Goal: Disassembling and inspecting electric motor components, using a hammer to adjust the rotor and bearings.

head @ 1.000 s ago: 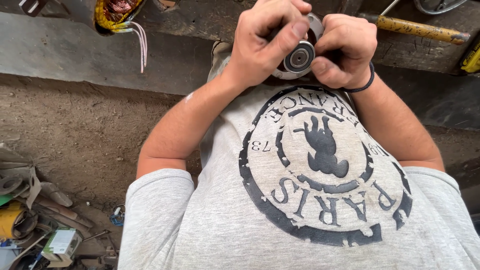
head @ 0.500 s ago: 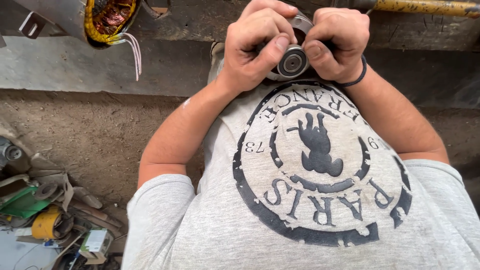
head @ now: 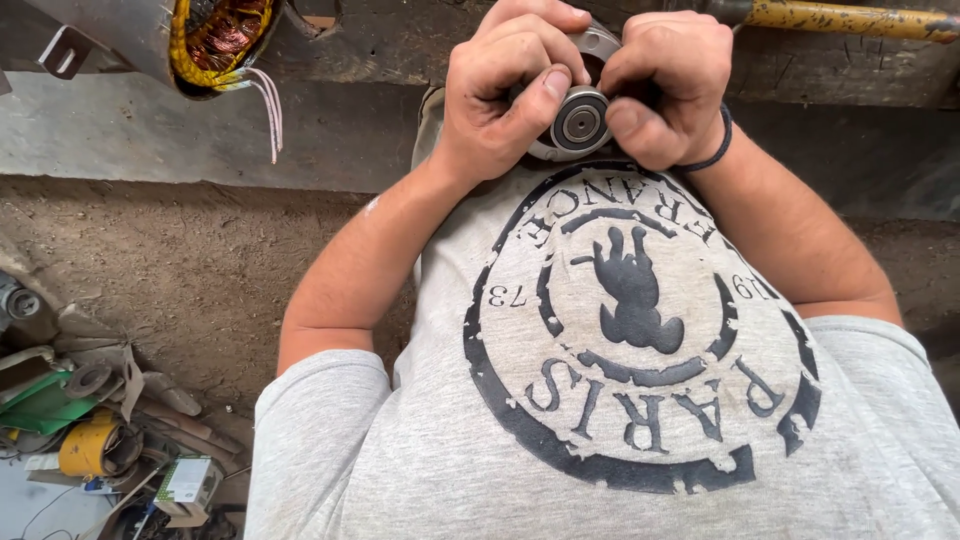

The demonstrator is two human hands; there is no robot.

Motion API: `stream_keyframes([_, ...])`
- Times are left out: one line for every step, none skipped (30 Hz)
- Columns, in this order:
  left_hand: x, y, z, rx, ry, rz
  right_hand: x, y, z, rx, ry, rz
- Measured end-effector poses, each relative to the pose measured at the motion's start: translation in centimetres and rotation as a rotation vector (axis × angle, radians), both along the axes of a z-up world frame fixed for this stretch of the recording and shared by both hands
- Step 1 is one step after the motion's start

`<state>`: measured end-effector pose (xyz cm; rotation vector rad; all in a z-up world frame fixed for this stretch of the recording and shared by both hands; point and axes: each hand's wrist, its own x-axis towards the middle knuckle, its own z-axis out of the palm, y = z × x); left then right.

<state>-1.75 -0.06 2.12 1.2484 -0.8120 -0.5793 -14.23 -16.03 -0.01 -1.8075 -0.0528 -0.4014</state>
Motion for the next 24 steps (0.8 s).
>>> stream_keyframes([-0.1, 0.0, 0.0, -0.001, 0.001, 0.002, 0.0, -0.1, 0.3, -0.001, 0.001, 0.002])
stream_keyframes([-0.2, 0.0, 0.0, -0.008, -0.001, 0.02, 0.0, -0.2, 0.6, -0.008, 0.022, 0.041])
stream_keyframes([-0.3, 0.1, 0.1, -0.016, -0.003, 0.039, 0.0, -0.3, 0.8, -0.015, 0.043, 0.08])
stream_keyframes([-0.3, 0.1, 0.0, -0.016, -0.001, 0.041, -0.1, -0.4, 1.1, -0.015, 0.044, 0.082])
stream_keyframes([-0.4, 0.1, -0.2, -0.031, -0.017, 0.045, -0.1, -0.4, 1.4, -0.038, 0.09, 0.086])
stream_keyframes([-0.5, 0.1, -0.3, -0.047, -0.032, 0.049, -0.3, -0.4, 1.6, -0.061, 0.137, 0.09])
stream_keyframes([-0.6, 0.2, -0.3, -0.046, -0.03, 0.051, -0.4, -0.5, 1.9, -0.061, 0.14, 0.091])
stream_keyframes([-0.6, 0.2, -0.3, -0.055, -0.043, 0.04, -0.4, -0.6, 2.0, -0.076, 0.161, 0.094])
stream_keyframes([-0.6, 0.3, -0.4, -0.064, -0.057, 0.029, -0.4, -0.6, 2.2, -0.091, 0.183, 0.097])
stream_keyframes([-0.7, 0.3, -0.4, -0.064, -0.055, 0.031, -0.4, -0.7, 2.2, -0.091, 0.184, 0.099])
stream_keyframes([-0.8, 0.3, -0.4, -0.06, -0.054, 0.026, -0.4, -0.7, 2.2, -0.089, 0.177, 0.11])
stream_keyframes([-0.9, 0.3, -0.5, -0.057, -0.054, 0.02, -0.4, -0.8, 2.2, -0.089, 0.167, 0.12])
stream_keyframes([-0.9, 0.2, -0.5, -0.059, -0.054, 0.02, -0.4, -0.8, 2.3, -0.09, 0.168, 0.121])
stream_keyframes([-1.0, 0.2, -0.5, -0.056, -0.064, 0.019, -0.3, -0.7, 2.4, -0.084, 0.173, 0.116])
stream_keyframes([-1.0, 0.2, -0.5, -0.053, -0.073, 0.017, -0.3, -0.7, 2.6, -0.079, 0.178, 0.111])
stream_keyframes([-1.0, 0.2, -0.5, -0.055, -0.075, 0.017, -0.2, -0.6, 2.5, -0.08, 0.177, 0.111])
stream_keyframes([-1.0, 0.2, -0.4, -0.055, -0.062, 0.024, -0.2, -0.5, 2.5, -0.071, 0.163, 0.099])
stream_keyframes([-1.0, 0.1, -0.4, -0.056, -0.05, 0.029, -0.1, -0.4, 2.4, -0.061, 0.149, 0.087])
stream_keyframes([-1.0, 0.1, -0.4, -0.058, -0.052, 0.028, -0.1, -0.3, 2.2, -0.063, 0.147, 0.086])
stream_keyframes([-1.0, 0.2, -0.4, -0.055, -0.043, 0.04, -0.1, -0.1, 2.1, -0.039, 0.13, 0.058])
stream_keyframes([-1.1, 0.2, -0.4, -0.052, -0.033, 0.052, -0.1, 0.0, 1.9, -0.014, 0.113, 0.031])
stream_keyframes([-1.1, 0.2, -0.5, -0.052, -0.035, 0.051, -0.1, 0.1, 1.7, -0.015, 0.111, 0.03])
stream_keyframes([-1.1, 0.2, -0.5, -0.062, -0.031, 0.063, -0.1, 0.3, 1.5, -0.004, 0.096, 0.016])
stream_keyframes([-1.1, 0.2, -0.6, -0.071, -0.026, 0.076, -0.2, 0.4, 1.3, 0.007, 0.082, 0.002])
